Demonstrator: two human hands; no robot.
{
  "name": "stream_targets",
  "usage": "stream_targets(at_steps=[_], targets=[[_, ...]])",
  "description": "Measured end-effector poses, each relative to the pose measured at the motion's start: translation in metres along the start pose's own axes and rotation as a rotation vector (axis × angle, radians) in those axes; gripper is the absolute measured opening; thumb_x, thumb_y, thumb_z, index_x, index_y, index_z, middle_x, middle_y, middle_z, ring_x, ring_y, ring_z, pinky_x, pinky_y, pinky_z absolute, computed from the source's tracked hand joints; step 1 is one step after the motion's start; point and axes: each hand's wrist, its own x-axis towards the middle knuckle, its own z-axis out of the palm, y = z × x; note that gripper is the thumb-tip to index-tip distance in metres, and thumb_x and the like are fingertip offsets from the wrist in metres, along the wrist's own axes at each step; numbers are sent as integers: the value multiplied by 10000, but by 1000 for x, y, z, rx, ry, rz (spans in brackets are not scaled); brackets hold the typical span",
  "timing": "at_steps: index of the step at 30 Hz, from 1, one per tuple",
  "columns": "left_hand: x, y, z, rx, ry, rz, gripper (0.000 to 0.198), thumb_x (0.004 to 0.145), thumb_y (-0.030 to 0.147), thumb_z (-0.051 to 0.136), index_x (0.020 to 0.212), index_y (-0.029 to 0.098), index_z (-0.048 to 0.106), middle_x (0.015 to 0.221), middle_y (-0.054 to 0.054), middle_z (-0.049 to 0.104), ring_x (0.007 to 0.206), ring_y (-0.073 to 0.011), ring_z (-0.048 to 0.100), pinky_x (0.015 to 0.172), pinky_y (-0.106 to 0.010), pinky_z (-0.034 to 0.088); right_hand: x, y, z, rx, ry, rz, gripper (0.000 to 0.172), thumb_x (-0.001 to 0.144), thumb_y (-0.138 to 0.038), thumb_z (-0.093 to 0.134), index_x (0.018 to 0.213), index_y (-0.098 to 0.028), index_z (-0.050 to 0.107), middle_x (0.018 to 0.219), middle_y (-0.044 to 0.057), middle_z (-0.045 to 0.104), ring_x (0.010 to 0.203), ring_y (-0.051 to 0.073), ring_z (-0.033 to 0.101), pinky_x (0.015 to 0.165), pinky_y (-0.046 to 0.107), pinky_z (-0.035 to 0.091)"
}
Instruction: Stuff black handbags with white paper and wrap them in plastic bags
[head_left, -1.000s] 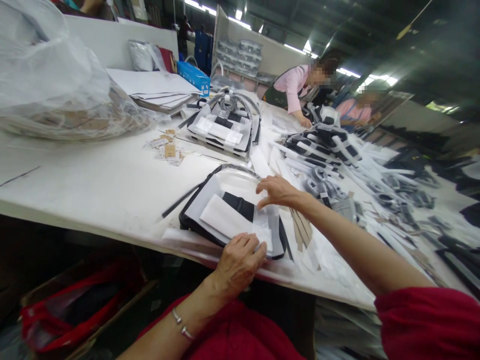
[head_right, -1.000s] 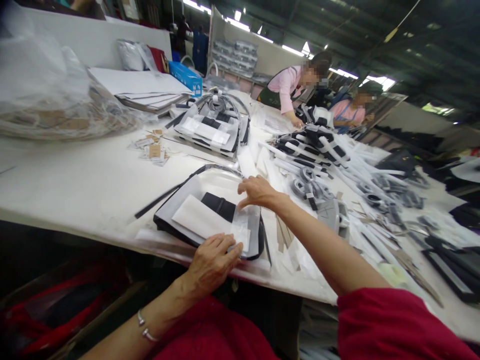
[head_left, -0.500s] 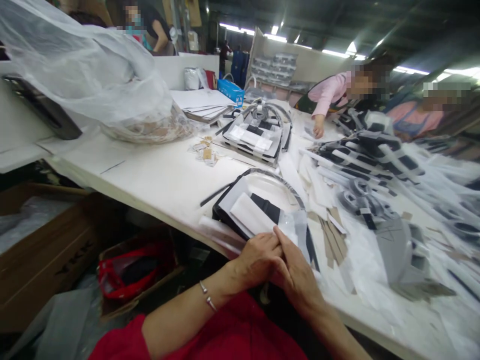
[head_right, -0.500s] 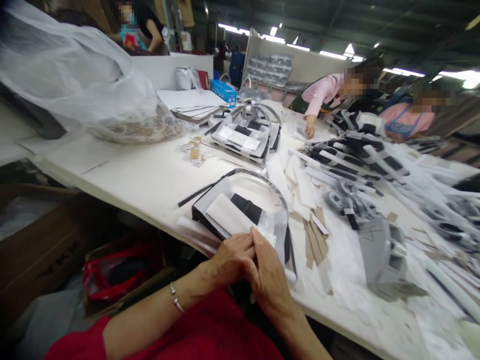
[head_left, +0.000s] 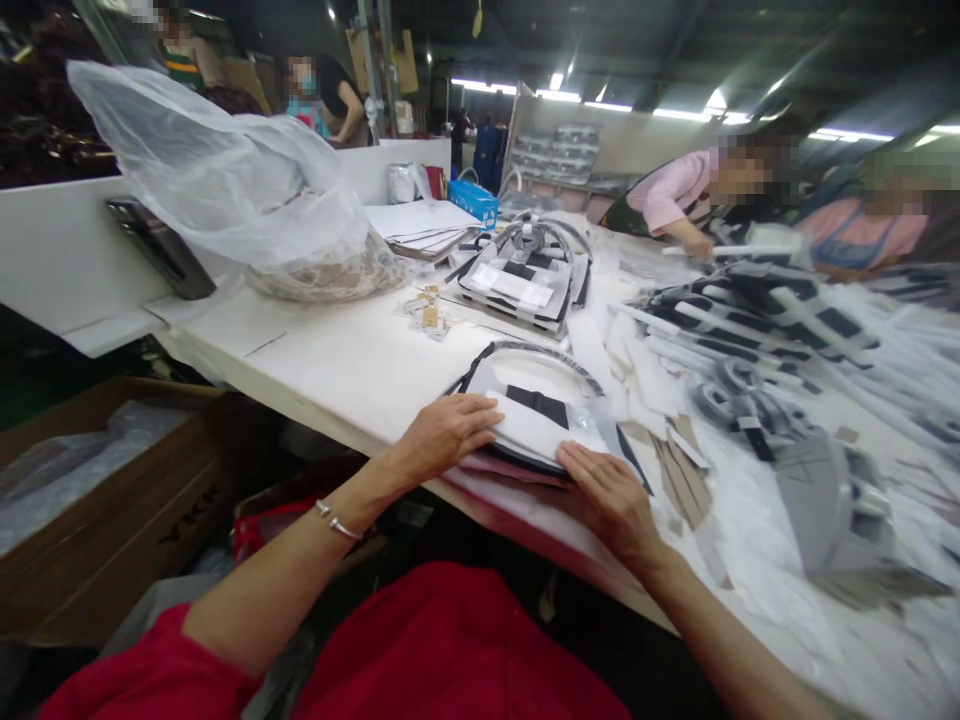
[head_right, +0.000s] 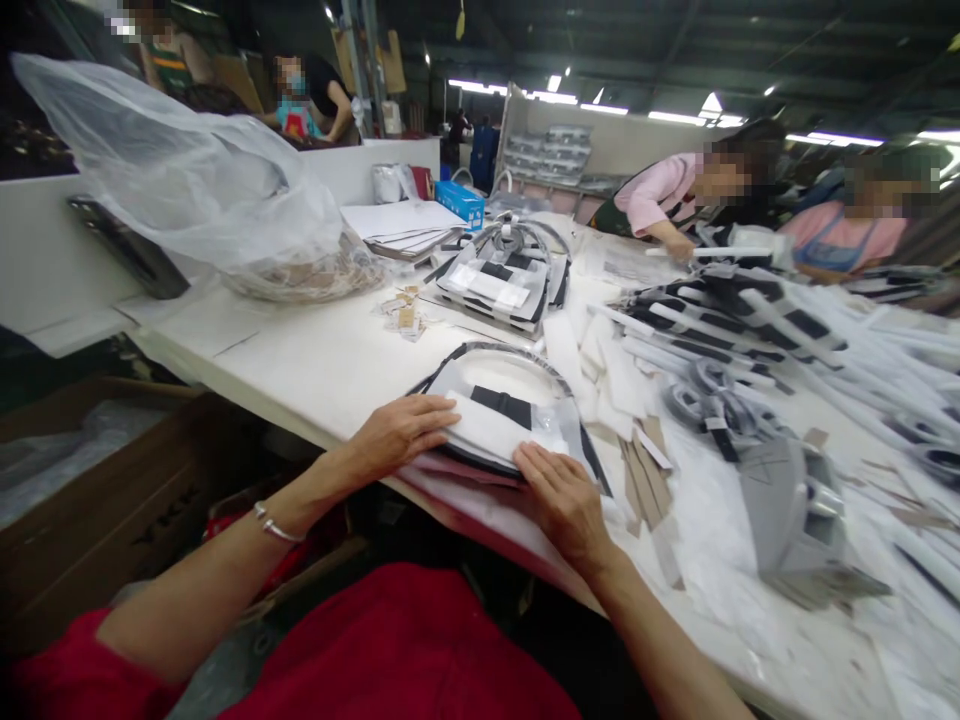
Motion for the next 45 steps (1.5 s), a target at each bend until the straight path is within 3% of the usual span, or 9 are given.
stream_targets(at_steps=[3,7,13,17,22,26,31,38,45], targets=[[-11,15,11,-47,94,-93,353,932,268,590,1281,218,579,1333,-69,620,1174,-186,616,1006,-334,516,9,5,-14,58,-83,15,352,968,-275,554,1307,-185,586,1254,114,677,1173,236,625,940,389,491],[-19,19,17,-77,114,-147,338,926,242,595,1262,210,581,1327,-78,618,1183,-198,611,1018,-359,517,38,-21,-24,54,-133,160,377,925,-371,614,1245,-173,636,1227,138,684,1167,281,619,974,457,493],[-27,2,25,-121,105,-123,247,939,268,577,1175,206,620,1209,-77,659,1120,-191,632,979,-363,531,70,-65,19,153,-97,192,420,942,-256,565,1351,-161,555,1362,148,596,1293,270,529,1087,488,420],[-35,0,24,-131,119,-122,250,946,300,564,1167,189,603,1155,-88,663,1095,-193,634,955,-358,539,65,-73,44,97,-32,230,347,962,-177,506,1298,-166,590,1302,126,645,1235,252,582,1095,477,397],[-59,-2,17,-1,60,11,519,891,451,624,1316,181,498,1325,-143,588,1284,-267,519,1111,-496,397,60,-74,44,68,-40,212,354,977,-181,480,1319,-165,566,1317,117,637,1239,249,578,1093,466,382],[-73,-9,19,91,-18,50,517,914,263,609,1394,194,429,1404,-128,537,1372,-265,425,1098,-452,390,60,-74,44,59,-61,201,353,982,-183,476,1322,-167,569,1324,108,634,1253,252,565,1106,467,362],[-61,-14,17,107,-5,19,384,877,216,638,1250,244,553,1271,-82,625,1170,-232,573,944,-389,449,60,-73,43,65,-77,203,380,965,-231,529,1339,-170,558,1332,117,627,1256,262,561,1103,477,365],[-42,-10,22,18,-5,-105,143,843,243,669,970,210,614,1087,-48,674,1025,-214,582,935,-390,407,60,-74,47,66,-56,218,375,960,-235,545,1333,-201,570,1327,100,633,1249,258,566,1106,471,355],[-50,-9,32,283,16,44,374,938,171,520,1296,278,545,976,-24,674,931,-192,599,930,-387,422,60,-76,52,28,-37,218,347,972,-227,532,1311,-187,594,1318,101,640,1250,256,562,1111,468,351]])
